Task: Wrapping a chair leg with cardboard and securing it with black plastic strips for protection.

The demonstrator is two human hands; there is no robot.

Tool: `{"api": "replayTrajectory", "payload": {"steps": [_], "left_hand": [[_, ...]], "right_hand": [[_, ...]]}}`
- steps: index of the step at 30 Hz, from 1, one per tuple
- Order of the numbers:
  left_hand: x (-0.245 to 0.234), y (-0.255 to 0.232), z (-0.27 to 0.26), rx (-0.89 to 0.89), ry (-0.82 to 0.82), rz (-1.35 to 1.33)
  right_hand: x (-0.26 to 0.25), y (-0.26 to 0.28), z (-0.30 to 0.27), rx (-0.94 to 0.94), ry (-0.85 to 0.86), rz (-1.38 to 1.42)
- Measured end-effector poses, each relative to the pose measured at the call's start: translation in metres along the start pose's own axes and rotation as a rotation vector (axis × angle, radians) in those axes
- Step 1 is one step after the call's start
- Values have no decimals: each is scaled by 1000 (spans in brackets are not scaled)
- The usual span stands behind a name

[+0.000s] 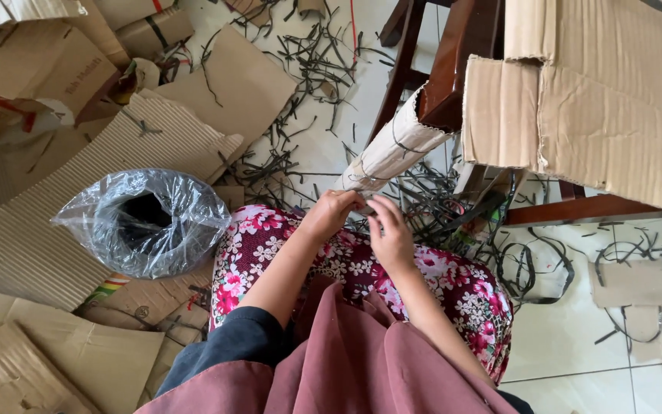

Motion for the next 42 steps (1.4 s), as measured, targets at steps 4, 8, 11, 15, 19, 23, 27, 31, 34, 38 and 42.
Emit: {"api": "replayTrajectory", "payload": {"steps": [4,8,11,15,19,23,27,31,34,38,42], "left_hand": [[-2,-3,-4,-54,36,65],[-5,-9,-8,-145,17,-1],[-1,9,-11,-212,-37,0],[-4,3,-9,-214,-57,78],[-3,5,-10,-260,-87,188],[2,10,-12,-346,-102,332],[-12,3,-19,-492,-170,151],[-8,1,-24,-647,115,-275],[-2,5,-27,-569,205,-286],[2,25,-28,-580,120,-147],[-6,23,-27,-624,28,-237]], "right_hand": [[24,-5,4,64,99,52],[26,-11,6,156,29,-4],[30,-11,9,59,0,-79],[48,-19,3,6,35,-72],[74,-45,-8,28,185,-3],[73,-38,3,275,272,138],[64,-30,4,520,379,266],[58,-25,0,676,305,480],[55,-19,5,648,228,512],[42,5,14,559,117,380],[38,0,11,387,79,187]]}}
Point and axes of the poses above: each hand's wrist, its own z-axis towards the middle knuckle, its own x-axis out of the palm, y = z × x, the point moved 2 cm from there along z, towards the middle knuckle, and after that the axes turned 15 degrees about y, right-handed, at the moved point
